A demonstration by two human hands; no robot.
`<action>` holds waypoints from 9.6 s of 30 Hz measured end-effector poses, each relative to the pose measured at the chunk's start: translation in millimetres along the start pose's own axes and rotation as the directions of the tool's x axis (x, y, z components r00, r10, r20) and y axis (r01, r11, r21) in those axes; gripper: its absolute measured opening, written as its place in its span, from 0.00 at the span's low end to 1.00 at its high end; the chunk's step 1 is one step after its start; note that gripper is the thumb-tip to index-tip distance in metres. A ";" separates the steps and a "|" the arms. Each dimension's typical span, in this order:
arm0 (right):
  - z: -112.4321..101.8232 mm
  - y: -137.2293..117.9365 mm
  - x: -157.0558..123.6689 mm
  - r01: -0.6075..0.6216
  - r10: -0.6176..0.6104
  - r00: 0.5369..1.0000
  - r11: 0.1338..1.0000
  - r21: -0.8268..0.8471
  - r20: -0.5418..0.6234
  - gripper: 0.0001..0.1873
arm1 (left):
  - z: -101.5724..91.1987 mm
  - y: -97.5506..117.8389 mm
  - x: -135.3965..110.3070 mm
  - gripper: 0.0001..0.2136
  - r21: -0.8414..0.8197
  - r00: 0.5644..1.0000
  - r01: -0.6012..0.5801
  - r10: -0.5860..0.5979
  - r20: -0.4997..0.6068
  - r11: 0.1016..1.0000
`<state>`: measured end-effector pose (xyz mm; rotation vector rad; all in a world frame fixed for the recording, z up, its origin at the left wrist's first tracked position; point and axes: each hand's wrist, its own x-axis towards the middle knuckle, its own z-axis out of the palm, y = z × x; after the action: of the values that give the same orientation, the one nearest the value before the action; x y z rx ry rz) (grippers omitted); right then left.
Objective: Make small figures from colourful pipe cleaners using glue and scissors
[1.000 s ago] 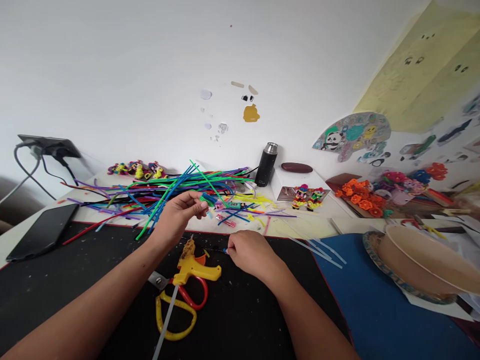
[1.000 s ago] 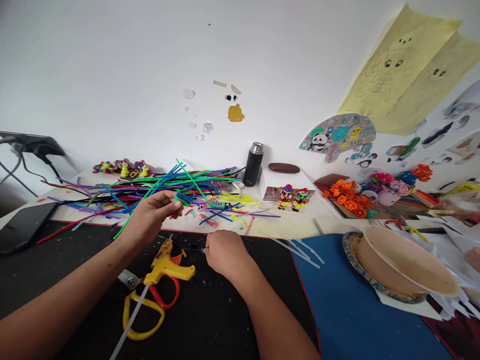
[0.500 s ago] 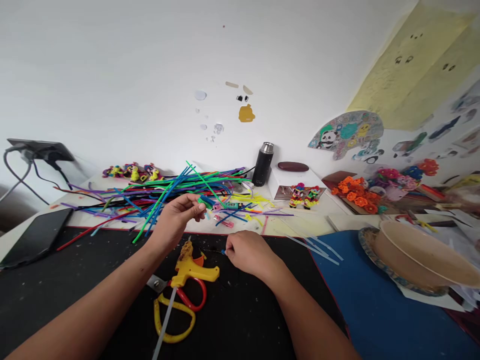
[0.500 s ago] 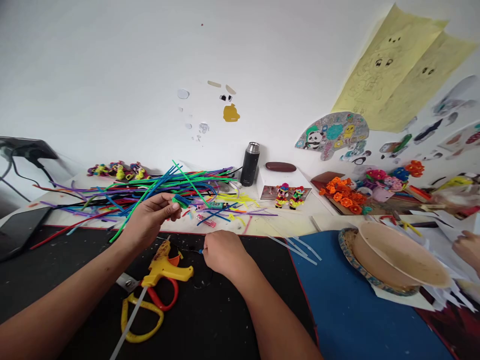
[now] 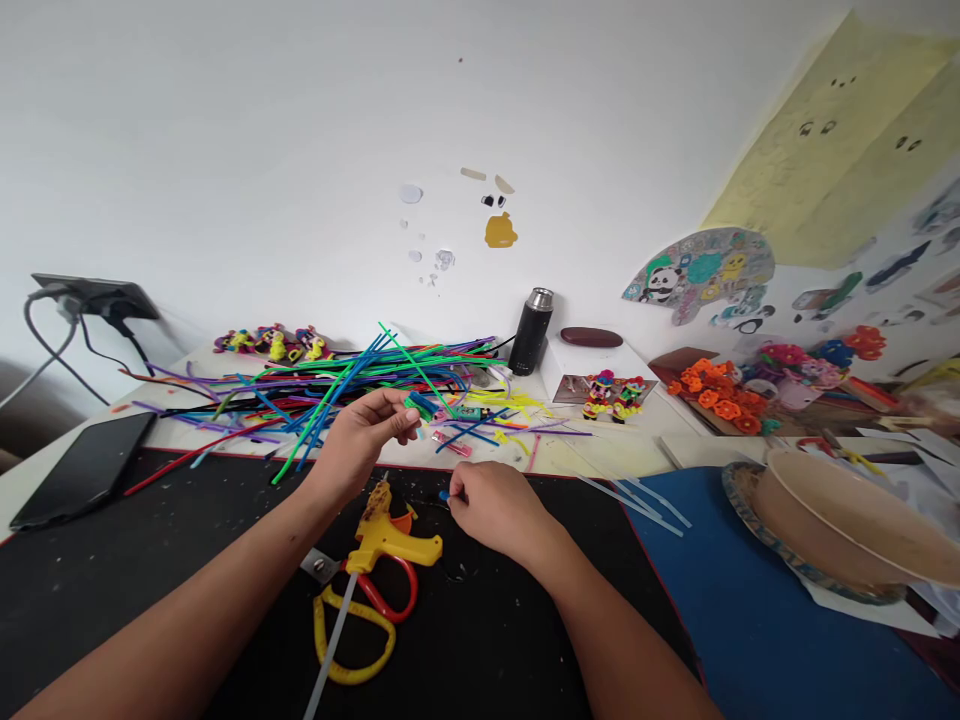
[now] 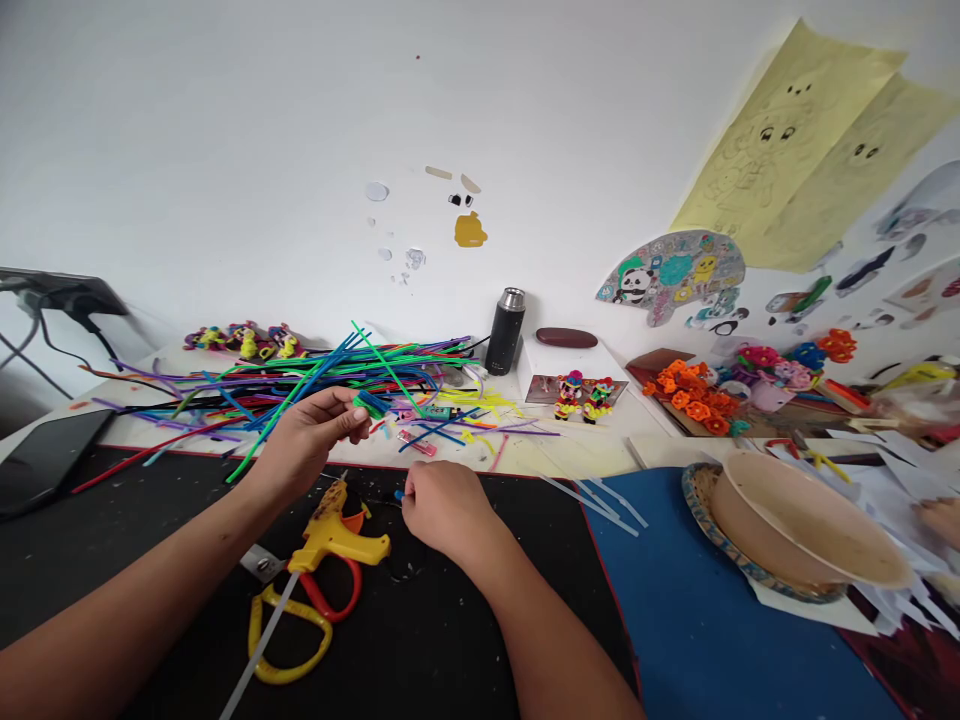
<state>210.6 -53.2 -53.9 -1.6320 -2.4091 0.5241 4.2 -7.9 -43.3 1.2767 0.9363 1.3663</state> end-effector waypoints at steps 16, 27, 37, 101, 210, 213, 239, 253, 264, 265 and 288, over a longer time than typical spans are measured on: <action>-11.0 -1.3 2.9 0.196 0.120 0.876 0.797 0.571 -0.467 0.08 | 5.6 -0.6 -4.5 0.19 0.225 0.992 0.073 -0.095 0.088 0.972; -12.6 -3.9 0.8 0.202 0.089 0.864 0.841 0.503 -0.495 0.07 | 12.8 0.5 -9.0 0.20 0.227 0.978 0.083 -0.123 0.171 0.970; -10.8 -4.1 -0.2 0.182 0.055 0.864 0.892 0.414 -0.500 0.07 | 12.8 -0.4 -9.4 0.19 0.224 0.978 0.068 -0.109 0.178 0.972; -8.3 1.3 7.1 0.215 0.144 0.943 0.428 0.878 -0.301 0.13 | 12.6 0.4 -11.8 0.21 -0.047 0.934 0.168 -0.144 0.326 0.985; 2.3 -4.8 13.7 0.145 0.168 0.969 0.195 0.970 -0.179 0.26 | 30.3 -1.8 -26.4 0.19 0.012 0.993 0.057 -0.058 0.108 0.998; 4.0 -5.9 13.9 0.140 0.176 0.970 0.172 0.975 -0.170 0.26 | 31.9 0.1 -26.6 0.19 -0.004 0.992 0.073 -0.072 0.103 0.997; 7.6 -4.4 14.2 0.156 0.142 0.968 0.308 0.938 -0.208 0.23 | 29.9 -3.1 -22.3 0.21 0.010 0.990 0.113 -0.114 0.088 0.993; 6.2 -7.7 13.0 0.162 0.186 0.956 0.305 0.938 -0.226 0.22 | 34.3 -3.5 -23.9 0.21 -0.061 0.993 0.107 -0.103 0.065 0.992; 4.0 -10.2 11.3 0.164 0.198 0.954 0.281 0.946 -0.224 0.24 | 33.4 -12.5 -19.2 0.20 -0.314 0.966 0.257 -0.246 0.075 0.914; 3.9 -10.5 11.1 0.159 0.196 0.956 0.277 0.948 -0.218 0.25 | 33.2 -13.1 -19.4 0.19 -0.308 0.970 0.243 -0.235 0.063 0.920; 8.3 -10.8 9.4 0.200 0.183 0.948 0.294 0.935 -0.260 0.20 | 31.4 -8.4 -21.1 0.16 -0.226 0.986 0.164 -0.163 0.022 0.960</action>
<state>194.9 -49.7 -57.7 -0.9602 -1.2473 1.2694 35.2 -29.7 -51.4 1.0060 0.8375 1.2993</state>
